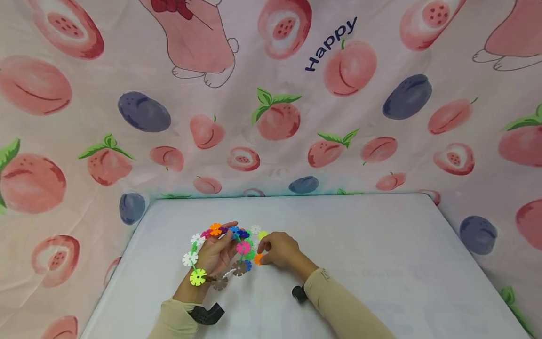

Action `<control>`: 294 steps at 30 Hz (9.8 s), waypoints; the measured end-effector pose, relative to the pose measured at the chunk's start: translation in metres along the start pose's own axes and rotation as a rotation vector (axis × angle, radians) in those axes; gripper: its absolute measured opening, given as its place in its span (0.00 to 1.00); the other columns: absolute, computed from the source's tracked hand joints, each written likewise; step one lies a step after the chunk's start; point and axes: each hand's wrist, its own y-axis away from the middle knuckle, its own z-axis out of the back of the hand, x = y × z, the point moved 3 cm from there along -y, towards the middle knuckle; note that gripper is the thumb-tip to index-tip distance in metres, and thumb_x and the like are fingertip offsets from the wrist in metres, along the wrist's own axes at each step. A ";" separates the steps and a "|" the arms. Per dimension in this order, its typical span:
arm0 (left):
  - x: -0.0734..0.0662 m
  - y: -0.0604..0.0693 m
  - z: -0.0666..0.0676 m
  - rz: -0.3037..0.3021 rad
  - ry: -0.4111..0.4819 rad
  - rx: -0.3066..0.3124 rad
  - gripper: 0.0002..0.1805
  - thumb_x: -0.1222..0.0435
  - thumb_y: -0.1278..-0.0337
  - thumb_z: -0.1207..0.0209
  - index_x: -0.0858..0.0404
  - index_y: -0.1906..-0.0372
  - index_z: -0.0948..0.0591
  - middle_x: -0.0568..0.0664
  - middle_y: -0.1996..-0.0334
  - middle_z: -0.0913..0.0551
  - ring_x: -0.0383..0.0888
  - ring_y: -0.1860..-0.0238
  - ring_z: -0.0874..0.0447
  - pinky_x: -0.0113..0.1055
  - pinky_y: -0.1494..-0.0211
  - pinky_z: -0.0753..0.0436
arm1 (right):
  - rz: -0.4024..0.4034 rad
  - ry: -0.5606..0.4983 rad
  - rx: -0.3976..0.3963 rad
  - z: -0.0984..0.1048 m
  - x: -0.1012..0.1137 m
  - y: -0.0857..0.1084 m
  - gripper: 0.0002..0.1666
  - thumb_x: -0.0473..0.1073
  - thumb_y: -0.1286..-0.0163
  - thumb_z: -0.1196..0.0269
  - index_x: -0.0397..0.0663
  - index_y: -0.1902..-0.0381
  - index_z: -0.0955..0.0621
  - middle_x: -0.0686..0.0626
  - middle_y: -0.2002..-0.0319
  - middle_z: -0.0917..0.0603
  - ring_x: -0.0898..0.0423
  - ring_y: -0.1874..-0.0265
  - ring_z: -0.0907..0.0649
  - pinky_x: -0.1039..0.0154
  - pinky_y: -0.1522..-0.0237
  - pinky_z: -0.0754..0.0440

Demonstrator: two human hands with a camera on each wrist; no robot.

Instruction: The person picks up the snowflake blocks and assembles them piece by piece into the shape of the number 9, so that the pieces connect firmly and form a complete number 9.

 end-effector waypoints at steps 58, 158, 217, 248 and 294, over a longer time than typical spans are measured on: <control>0.007 0.002 -0.013 0.079 -0.111 -0.063 0.12 0.65 0.21 0.51 0.53 0.42 0.22 0.42 0.59 0.16 0.36 0.59 0.19 0.24 0.50 0.17 | -0.124 -1.046 0.020 0.040 0.021 0.034 0.14 0.37 0.27 0.39 0.27 0.54 0.22 0.49 0.71 0.15 0.59 0.73 0.13 0.67 0.63 0.12; 0.002 0.003 0.017 0.065 0.021 0.110 0.15 0.70 0.20 0.56 0.55 0.43 0.23 0.43 0.59 0.14 0.35 0.57 0.13 0.27 0.50 0.14 | 0.002 -0.695 -0.095 0.034 0.000 0.027 0.12 0.44 0.38 0.26 0.44 0.63 0.16 0.44 0.69 0.11 0.44 0.64 0.12 0.50 0.62 0.14; 0.007 0.006 0.011 0.163 -0.053 -0.123 0.07 0.69 0.29 0.43 0.58 0.51 0.21 0.50 0.53 0.13 0.44 0.49 0.13 0.35 0.41 0.15 | 0.233 -0.537 -0.156 0.042 0.018 0.039 0.11 0.34 0.41 0.25 0.43 0.75 0.18 0.50 0.72 0.14 0.53 0.67 0.11 0.67 0.64 0.16; 0.003 0.007 0.017 0.141 -0.075 -0.026 0.04 0.66 0.26 0.45 0.53 0.54 0.23 0.46 0.51 0.14 0.41 0.48 0.16 0.30 0.44 0.18 | 0.260 -0.568 -0.103 0.034 0.002 0.021 0.07 0.43 0.39 0.25 0.52 0.64 0.13 0.51 0.64 0.11 0.55 0.60 0.13 0.61 0.52 0.14; 0.001 0.014 0.025 0.222 -0.126 0.015 0.05 0.56 0.22 0.49 0.51 0.54 0.25 0.44 0.53 0.21 0.43 0.53 0.26 0.31 0.50 0.23 | -0.222 -0.023 -0.092 0.017 -0.025 -0.034 0.16 0.51 0.46 0.22 0.62 0.65 0.18 0.57 0.65 0.18 0.55 0.62 0.22 0.57 0.60 0.24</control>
